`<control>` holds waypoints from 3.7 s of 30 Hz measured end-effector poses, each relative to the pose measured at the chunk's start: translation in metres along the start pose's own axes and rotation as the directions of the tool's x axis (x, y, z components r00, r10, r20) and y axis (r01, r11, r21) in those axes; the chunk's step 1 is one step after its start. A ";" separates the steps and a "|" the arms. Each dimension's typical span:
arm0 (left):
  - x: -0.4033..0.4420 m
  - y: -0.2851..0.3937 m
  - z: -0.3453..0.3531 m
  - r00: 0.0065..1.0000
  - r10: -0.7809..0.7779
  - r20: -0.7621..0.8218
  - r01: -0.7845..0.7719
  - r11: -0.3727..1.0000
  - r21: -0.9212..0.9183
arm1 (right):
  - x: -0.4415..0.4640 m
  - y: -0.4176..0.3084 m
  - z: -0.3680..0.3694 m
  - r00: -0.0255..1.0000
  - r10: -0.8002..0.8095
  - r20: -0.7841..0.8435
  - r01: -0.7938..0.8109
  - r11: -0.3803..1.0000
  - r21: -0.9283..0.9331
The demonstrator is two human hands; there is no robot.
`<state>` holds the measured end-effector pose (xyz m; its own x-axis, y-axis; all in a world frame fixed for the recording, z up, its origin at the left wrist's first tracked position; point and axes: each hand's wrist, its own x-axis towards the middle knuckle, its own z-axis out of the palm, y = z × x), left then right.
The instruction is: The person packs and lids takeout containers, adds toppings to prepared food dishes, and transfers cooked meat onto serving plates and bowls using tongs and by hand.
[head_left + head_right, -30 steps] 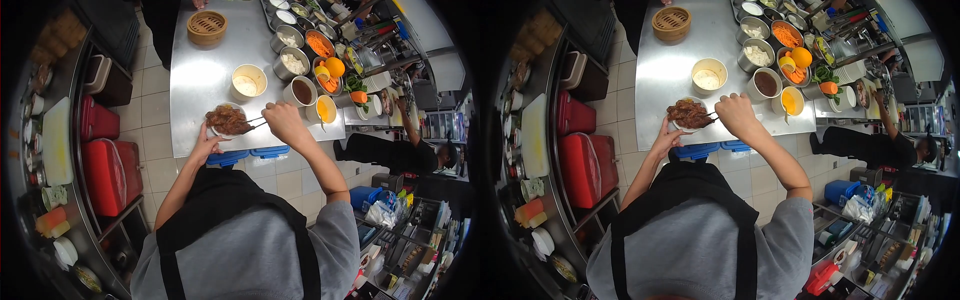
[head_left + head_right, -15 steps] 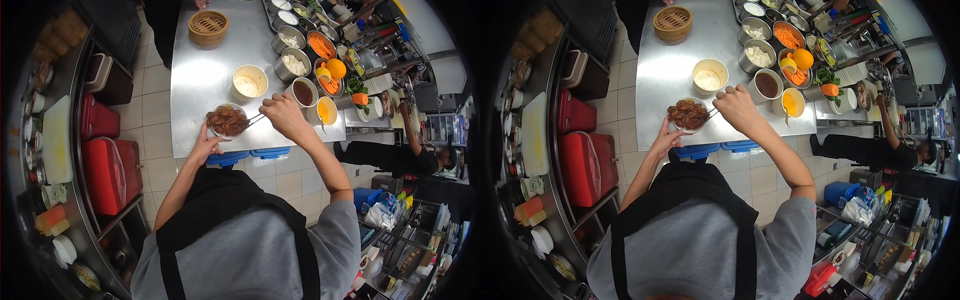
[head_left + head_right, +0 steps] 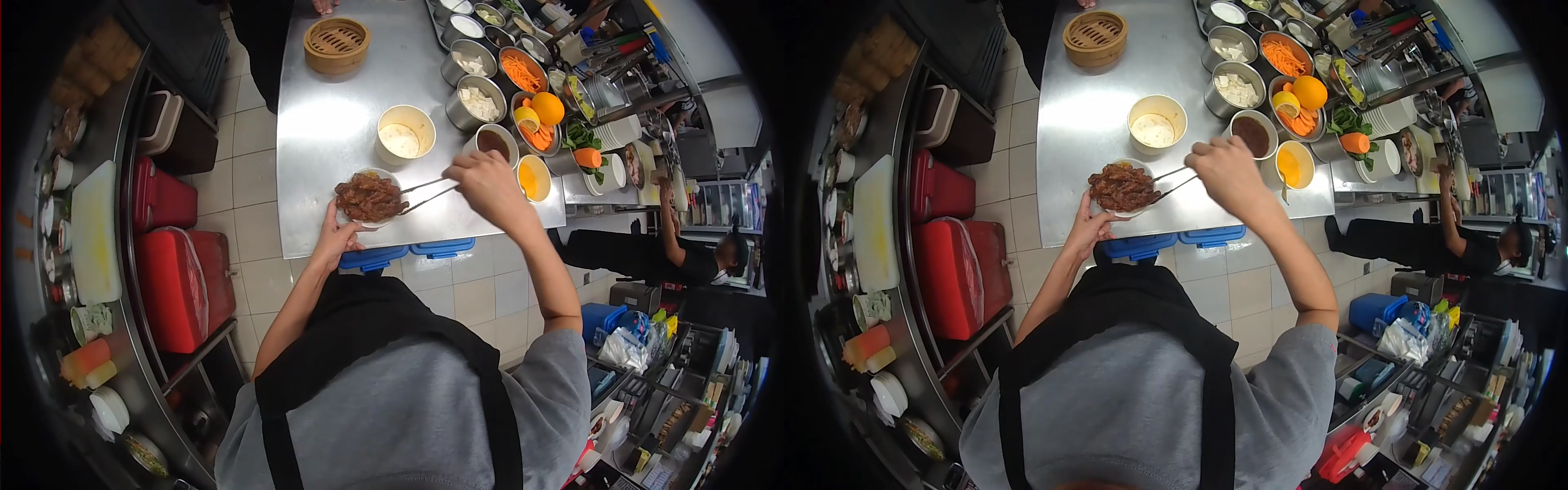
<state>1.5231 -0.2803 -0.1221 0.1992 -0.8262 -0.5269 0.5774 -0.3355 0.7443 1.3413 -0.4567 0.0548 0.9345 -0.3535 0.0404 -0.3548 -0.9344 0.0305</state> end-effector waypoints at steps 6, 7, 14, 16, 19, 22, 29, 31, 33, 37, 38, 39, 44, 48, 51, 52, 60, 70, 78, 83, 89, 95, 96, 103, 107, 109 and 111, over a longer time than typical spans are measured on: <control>0.003 -0.001 -0.001 0.998 -0.015 -0.064 0.015 1.000 0.005 | -0.020 0.051 -0.010 0.977 0.156 0.143 -0.212 0.681 0.701; 0.004 0.000 -0.001 0.998 -0.017 -0.068 0.018 1.000 0.009 | -0.018 0.051 -0.010 0.961 0.201 0.192 -0.274 0.564 0.779; 0.001 0.009 -0.011 0.997 0.007 -0.075 -0.006 1.000 0.014 | 0.074 0.038 0.041 0.937 0.345 -0.056 -0.133 0.499 0.857; -0.002 0.012 -0.014 0.997 0.011 -0.074 -0.009 1.000 0.016 | 0.113 0.028 0.041 0.924 0.374 -0.083 -0.150 0.552 0.820; -0.005 0.016 -0.017 0.995 0.015 -0.099 -0.015 1.000 -0.001 | 0.177 0.017 0.061 0.931 0.346 -0.119 -0.058 0.460 0.886; -0.012 0.023 -0.020 0.994 0.027 -0.104 -0.028 1.000 -0.003 | 0.232 0.015 0.078 0.917 0.389 -0.082 -0.212 0.653 0.727; -0.042 0.034 -0.042 0.982 0.071 -0.173 -0.079 0.996 -0.041 | 0.287 0.016 0.125 0.901 0.431 0.046 -0.370 0.709 0.601; -0.054 0.037 -0.048 0.974 0.087 -0.210 -0.098 0.994 -0.044 | 0.271 0.004 0.130 0.917 0.400 0.013 -0.334 0.746 0.576; -0.066 0.042 -0.058 0.971 0.084 -0.225 -0.095 0.995 -0.041 | 0.251 -0.009 0.132 0.933 0.360 -0.032 -0.285 0.789 0.544; -0.085 0.061 -0.062 0.964 0.085 -0.251 -0.090 0.996 -0.012 | 0.215 -0.029 0.136 0.937 0.350 0.002 -0.268 0.714 0.647; -0.088 0.063 -0.064 0.964 0.088 -0.250 -0.092 0.996 -0.005 | 0.206 -0.033 0.135 0.936 0.350 0.028 -0.279 0.693 0.664; -0.092 0.067 -0.065 0.964 0.092 -0.250 -0.095 0.995 0.000 | 0.196 -0.037 0.134 0.935 0.351 0.054 -0.292 0.672 0.680; -0.099 0.091 -0.064 0.970 0.108 -0.217 -0.104 0.994 0.028 | 0.158 -0.049 0.121 0.952 0.299 0.064 -0.252 0.650 0.717; -0.081 0.110 -0.058 0.979 0.113 -0.172 -0.105 0.993 0.055 | 0.145 -0.033 0.099 0.927 0.373 -0.027 -0.185 0.522 0.833; -0.053 0.126 -0.052 0.985 0.113 -0.128 -0.102 0.991 0.092 | 0.127 -0.017 0.074 0.866 0.495 -0.075 -0.069 0.267 0.961; -0.044 0.132 -0.049 0.987 0.112 -0.118 -0.100 0.989 0.108 | 0.120 -0.013 0.062 0.842 0.535 -0.067 -0.064 0.223 0.973; 0.008 0.152 -0.035 0.992 0.102 -0.080 -0.088 0.981 0.170 | 0.142 0.007 0.071 0.893 0.449 -0.029 -0.185 0.424 0.887; 0.022 0.155 -0.032 0.988 0.113 -0.102 -0.095 0.982 0.164 | 0.201 0.014 0.084 0.920 0.255 0.296 -0.379 0.395 0.837; 0.021 0.154 -0.036 0.998 0.054 -0.036 -0.047 0.983 0.180 | 0.220 0.015 0.098 0.910 0.286 0.299 -0.399 0.410 0.820; 0.001 0.147 -0.052 0.994 0.058 -0.090 -0.048 0.993 0.104 | 0.218 0.012 0.101 0.905 0.330 0.269 -0.409 0.502 0.762; -0.016 0.137 -0.077 0.988 0.062 -0.139 -0.060 0.998 0.017 | 0.223 0.013 0.114 0.894 0.372 0.249 -0.420 0.504 0.755; -0.025 0.130 -0.096 0.984 0.069 -0.164 -0.076 0.997 -0.031 | 0.222 0.008 0.117 0.866 0.425 0.263 -0.470 0.514 0.717; -0.027 0.130 -0.095 0.981 0.066 -0.181 -0.073 0.997 -0.035 | 0.223 0.009 0.120 0.868 0.425 0.256 -0.464 0.513 0.722; -0.029 0.122 -0.103 0.977 0.045 -0.207 -0.056 0.997 -0.044 | 0.215 0.008 0.138 0.888 0.460 -0.022 -0.259 0.538 0.802; -0.037 0.121 -0.106 0.978 0.066 -0.197 -0.074 0.997 -0.033 | 0.209 0.019 0.113 0.789 0.604 -0.110 -0.195 0.417 0.888; -0.047 0.122 -0.099 0.978 0.091 -0.188 -0.097 0.995 -0.022 | 0.194 0.028 0.071 0.796 0.601 -0.079 -0.073 0.224 0.972; -0.066 0.126 -0.083 0.978 0.140 -0.157 -0.131 0.989 0.066 | 0.167 0.032 0.019 0.765 0.618 -0.182 0.101 0.164 0.981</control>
<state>1.6488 -0.2302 -0.0278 0.4001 -0.7835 -0.4754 0.4928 -0.2534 0.8324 1.4864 -0.5464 0.0438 0.4906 -0.8400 0.2317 0.0628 -0.2312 -0.9709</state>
